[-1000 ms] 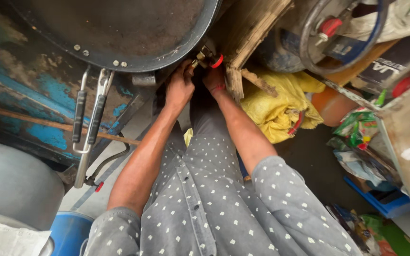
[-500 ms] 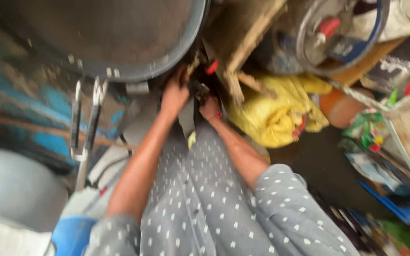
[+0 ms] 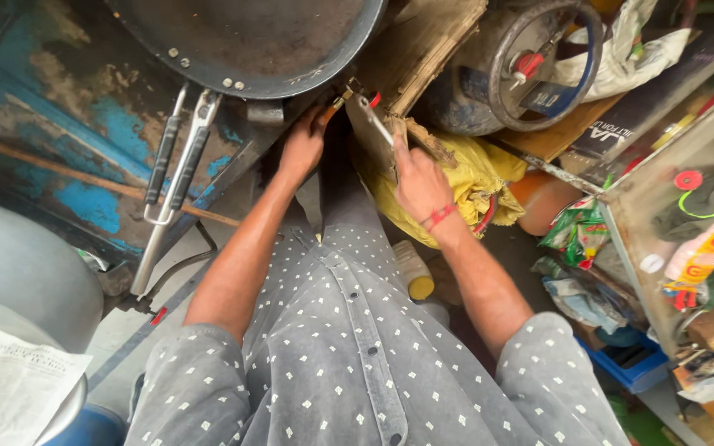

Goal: The person uses a wrench to tighten a gas pipe connection under a cooking station, then uses a long metal rod to ignite the gas burner. They adjust the gas cylinder valve and handle various tools and containers in a cluttered workspace.

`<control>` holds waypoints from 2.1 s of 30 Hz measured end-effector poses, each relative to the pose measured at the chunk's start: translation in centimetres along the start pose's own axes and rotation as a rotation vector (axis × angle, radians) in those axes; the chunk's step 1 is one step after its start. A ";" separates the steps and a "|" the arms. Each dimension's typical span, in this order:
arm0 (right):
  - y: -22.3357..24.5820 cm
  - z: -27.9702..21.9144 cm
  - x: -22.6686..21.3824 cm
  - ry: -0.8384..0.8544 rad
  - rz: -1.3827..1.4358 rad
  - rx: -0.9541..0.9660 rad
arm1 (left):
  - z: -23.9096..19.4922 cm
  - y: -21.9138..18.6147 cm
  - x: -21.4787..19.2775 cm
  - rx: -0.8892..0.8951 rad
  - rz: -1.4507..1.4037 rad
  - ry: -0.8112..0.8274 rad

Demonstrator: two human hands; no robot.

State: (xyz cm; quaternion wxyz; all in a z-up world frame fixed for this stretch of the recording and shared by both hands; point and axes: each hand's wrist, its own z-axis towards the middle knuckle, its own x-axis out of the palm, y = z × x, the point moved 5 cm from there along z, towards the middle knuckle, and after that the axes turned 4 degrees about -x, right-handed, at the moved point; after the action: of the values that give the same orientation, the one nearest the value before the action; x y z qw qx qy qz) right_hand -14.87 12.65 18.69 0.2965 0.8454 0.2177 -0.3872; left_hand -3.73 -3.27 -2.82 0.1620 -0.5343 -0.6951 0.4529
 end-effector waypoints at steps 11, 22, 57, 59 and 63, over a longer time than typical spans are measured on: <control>5.6 4.1 -3.4 0.074 -0.213 -0.053 | -7.5 -2.3 -3.4 -0.013 0.041 -0.234; 8.3 8.9 -3.4 0.158 -0.376 -0.046 | -8.5 -3.2 -3.6 0.040 0.005 -0.205; 2.5 1.0 5.4 -0.276 -0.341 0.181 | -4.0 -1.9 -1.4 -0.071 0.164 0.047; 0.2 1.3 8.4 -0.235 -0.361 0.234 | -4.0 -1.6 -1.4 -0.070 0.130 0.034; -5.4 3.1 14.3 -0.161 -0.188 0.289 | -3.7 -1.7 -1.2 -0.109 0.199 0.020</control>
State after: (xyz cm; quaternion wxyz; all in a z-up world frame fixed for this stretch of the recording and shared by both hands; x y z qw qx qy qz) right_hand -11.10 16.52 4.06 0.1510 0.8214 0.2135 -0.5070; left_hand -1.66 -2.65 0.85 0.0935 -0.6133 -0.6606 0.4229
